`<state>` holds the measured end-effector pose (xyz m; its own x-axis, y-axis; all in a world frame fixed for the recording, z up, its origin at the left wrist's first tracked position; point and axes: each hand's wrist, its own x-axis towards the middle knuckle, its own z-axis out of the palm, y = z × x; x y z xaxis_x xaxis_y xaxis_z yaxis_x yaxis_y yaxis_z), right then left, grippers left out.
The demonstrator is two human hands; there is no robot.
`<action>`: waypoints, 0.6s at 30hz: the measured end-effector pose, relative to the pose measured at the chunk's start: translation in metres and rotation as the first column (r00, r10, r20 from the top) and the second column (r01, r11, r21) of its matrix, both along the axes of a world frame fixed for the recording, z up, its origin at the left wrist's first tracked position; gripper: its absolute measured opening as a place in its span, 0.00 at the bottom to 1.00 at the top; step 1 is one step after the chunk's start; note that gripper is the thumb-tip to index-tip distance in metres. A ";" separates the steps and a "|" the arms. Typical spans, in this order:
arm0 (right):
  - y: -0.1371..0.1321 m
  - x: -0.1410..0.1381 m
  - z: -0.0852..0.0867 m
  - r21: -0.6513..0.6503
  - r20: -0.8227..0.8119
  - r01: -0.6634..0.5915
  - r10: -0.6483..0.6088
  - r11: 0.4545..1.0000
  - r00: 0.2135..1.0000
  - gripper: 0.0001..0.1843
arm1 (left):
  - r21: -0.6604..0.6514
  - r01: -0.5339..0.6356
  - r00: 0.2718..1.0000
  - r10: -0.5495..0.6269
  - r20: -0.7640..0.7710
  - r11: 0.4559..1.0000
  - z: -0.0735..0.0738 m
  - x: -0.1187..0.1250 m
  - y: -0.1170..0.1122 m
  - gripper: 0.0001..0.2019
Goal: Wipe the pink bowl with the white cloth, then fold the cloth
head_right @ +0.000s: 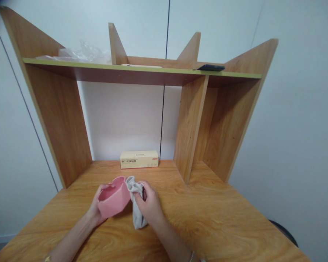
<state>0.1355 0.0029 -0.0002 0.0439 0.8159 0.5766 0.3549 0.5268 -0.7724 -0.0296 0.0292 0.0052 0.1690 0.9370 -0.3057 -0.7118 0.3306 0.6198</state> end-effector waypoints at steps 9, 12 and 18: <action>-0.015 -0.013 0.001 0.132 0.233 0.096 -0.125 0.987 0.964 0.10 | 0.094 -0.075 0.994 0.067 0.090 0.993 -0.004 0.002 0.002 0.05; -0.014 -0.010 0.002 0.178 0.267 0.126 -0.171 0.976 0.948 0.10 | 0.099 -0.095 0.993 0.087 0.081 0.991 -0.009 0.004 0.003 0.07; -0.001 0.003 -0.004 0.121 0.154 0.228 -0.245 0.966 0.957 0.10 | 0.133 0.000 0.999 0.007 -0.054 0.991 -0.018 0.013 0.003 0.09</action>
<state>0.1385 0.0017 -0.0040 0.1254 0.7309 0.6708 0.5974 0.4842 -0.6393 -0.0164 0.0323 -0.0123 0.1525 0.9704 -0.1872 -0.6771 0.2406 0.6954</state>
